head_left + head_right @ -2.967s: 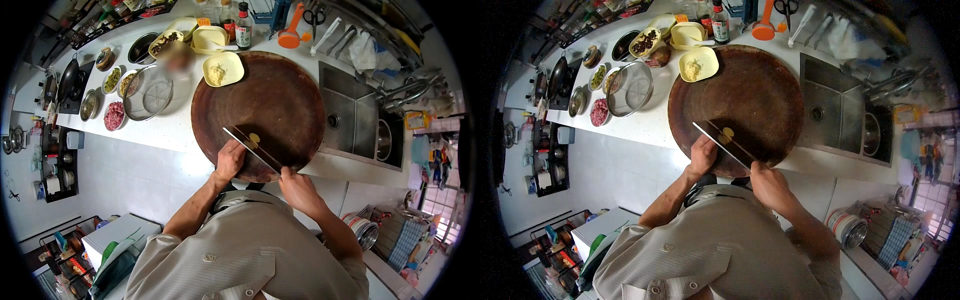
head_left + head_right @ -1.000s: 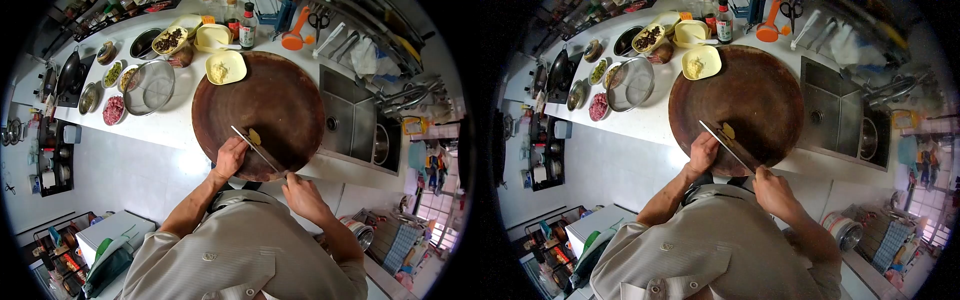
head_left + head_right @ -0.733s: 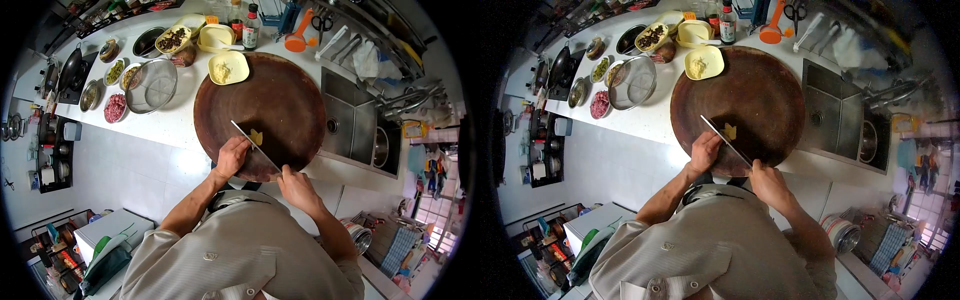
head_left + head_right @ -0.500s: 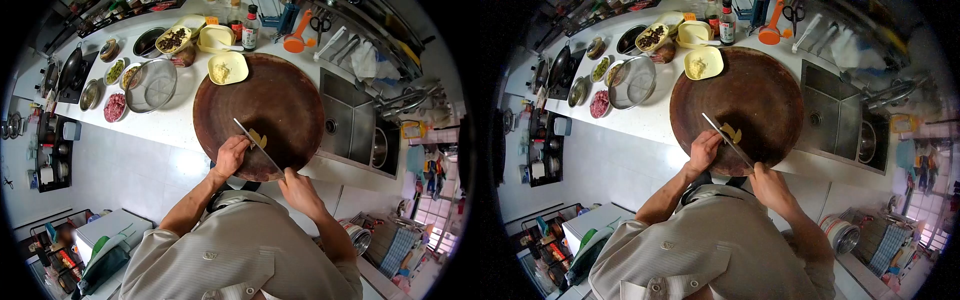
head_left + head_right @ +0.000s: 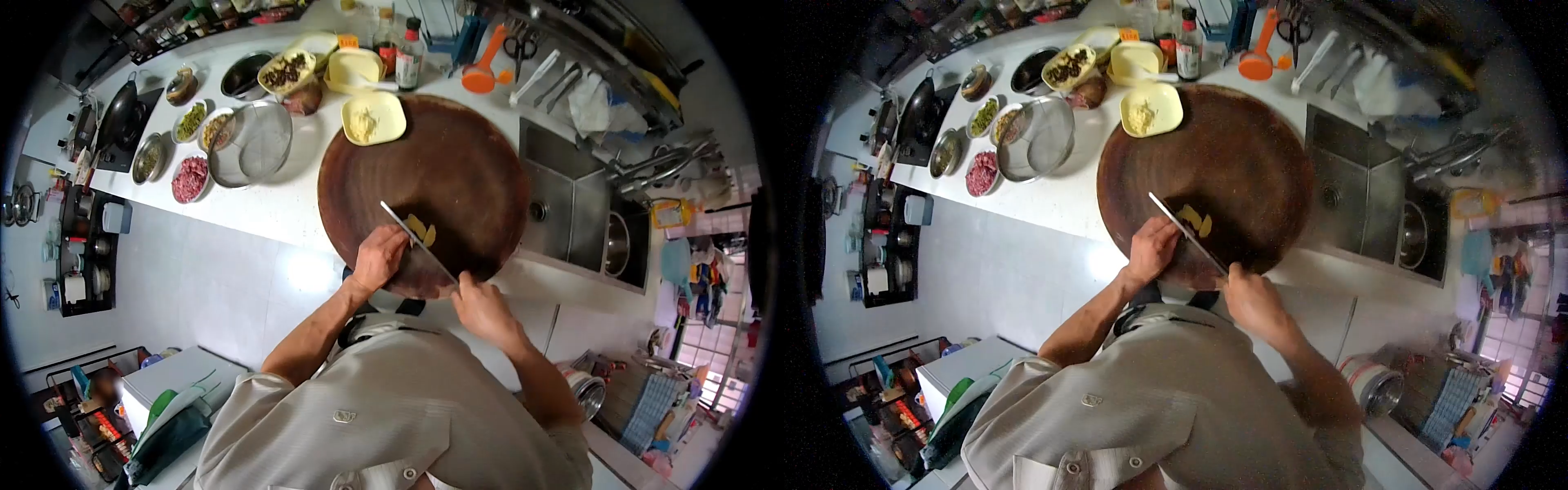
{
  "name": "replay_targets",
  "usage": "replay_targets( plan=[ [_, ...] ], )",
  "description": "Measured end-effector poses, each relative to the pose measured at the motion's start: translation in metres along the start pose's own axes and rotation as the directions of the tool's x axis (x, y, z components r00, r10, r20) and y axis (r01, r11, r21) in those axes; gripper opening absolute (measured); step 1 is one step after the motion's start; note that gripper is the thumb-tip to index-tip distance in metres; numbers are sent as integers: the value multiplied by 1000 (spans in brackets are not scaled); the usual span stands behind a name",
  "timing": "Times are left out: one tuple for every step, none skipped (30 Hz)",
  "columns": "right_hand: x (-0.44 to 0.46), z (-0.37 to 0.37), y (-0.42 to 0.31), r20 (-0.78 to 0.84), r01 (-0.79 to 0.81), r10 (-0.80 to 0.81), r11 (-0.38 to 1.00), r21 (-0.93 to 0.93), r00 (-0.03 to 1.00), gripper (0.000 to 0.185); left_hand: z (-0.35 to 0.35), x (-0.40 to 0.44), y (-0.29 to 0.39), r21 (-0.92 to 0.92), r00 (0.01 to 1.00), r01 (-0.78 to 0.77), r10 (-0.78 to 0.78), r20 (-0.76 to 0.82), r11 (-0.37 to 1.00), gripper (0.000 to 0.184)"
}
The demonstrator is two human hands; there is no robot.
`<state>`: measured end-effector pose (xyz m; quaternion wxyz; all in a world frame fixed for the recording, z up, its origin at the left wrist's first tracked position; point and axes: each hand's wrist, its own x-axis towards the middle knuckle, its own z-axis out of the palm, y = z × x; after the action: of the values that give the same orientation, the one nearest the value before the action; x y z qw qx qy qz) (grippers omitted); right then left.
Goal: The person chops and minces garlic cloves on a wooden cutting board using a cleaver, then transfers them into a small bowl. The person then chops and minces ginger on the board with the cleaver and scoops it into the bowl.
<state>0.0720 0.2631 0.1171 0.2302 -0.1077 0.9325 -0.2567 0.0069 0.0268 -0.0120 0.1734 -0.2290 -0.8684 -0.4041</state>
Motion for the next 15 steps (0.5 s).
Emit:
replay_targets(
  plan=[
    [-1, -1, -5, 3, -12, 12, 1000, -1, 1000, 23, -2, 1, 3, -18, 1000, 3, -3, -5, 1000, 22],
    [-3, 0, -9, 6, -22, 22, 1000, -1, 1000, 22, -6, 0, 6, -34, 1000, 5, -5, -10, 999, 20],
    [-4, 3, -5, -12, -10, 10, 1000, 3, 1000, 23, -6, -1, 7, -80, 1000, 13, -15, -16, 997, 21],
    [-4, -2, -10, 6, -65, 65, 997, 49, 998, 24, -4, -5, 4, -62, 1000, 6, -4, 26, 998, 30],
    [-4, 1, -8, -26, -51, 52, 997, 57, 998, 25, -9, -1, 10, -41, 999, -12, 14, 37, 999, 32],
    [-4, 3, -4, -54, -36, 39, 997, 64, 998, 27, -12, 4, 17, -20, 998, -27, 28, 47, 999, 33],
    [-4, 2, -3, -70, -9, 12, 999, 52, 997, 27, -8, 3, 14, 5, 998, -48, 47, 52, 999, 33],
    [-4, 2, -2, -50, -32, 34, 999, 41, 998, 28, -3, 2, 8, 25, 996, -66, 64, 61, 998, 32],
    [-4, 2, 0, -29, -60, 61, 998, 30, 998, 28, -3, 5, 6, 43, 996, -73, 71, 62, 996, 29],
    [-4, 4, 1, -38, -50, 51, 999, 22, 998, 28, -3, 5, 4, 49, 996, -80, 77, 50, 996, 29],
    [-4, 6, 4, -60, -31, 31, 1000, 5, 998, 27, -2, 4, 3, 22, 995, -95, 94, 36, 995, 30],
    [-3, 6, 4, -80, -12, 11, 1000, -11, 997, 26, -3, 5, 3, -3, 994, -110, 110, 23, 994, 31],
    [-5, 6, 2, -98, -1, -2, 1000, -21, 995, 27, -6, 5, 2, -20, 995, -95, 95, 14, 995, 32],
    [-4, 4, 0, -99, 7, -10, 1000, -28, 995, 27, -9, 4, 1, -15, 995, -95, 95, 5, 995, 32],
    [-4, 2, -2, -49, -68, 68, 998, 5, 996, 28, -15, 5, 4, -88, 999, -30, 29, -13, 996, 29]
  ],
)
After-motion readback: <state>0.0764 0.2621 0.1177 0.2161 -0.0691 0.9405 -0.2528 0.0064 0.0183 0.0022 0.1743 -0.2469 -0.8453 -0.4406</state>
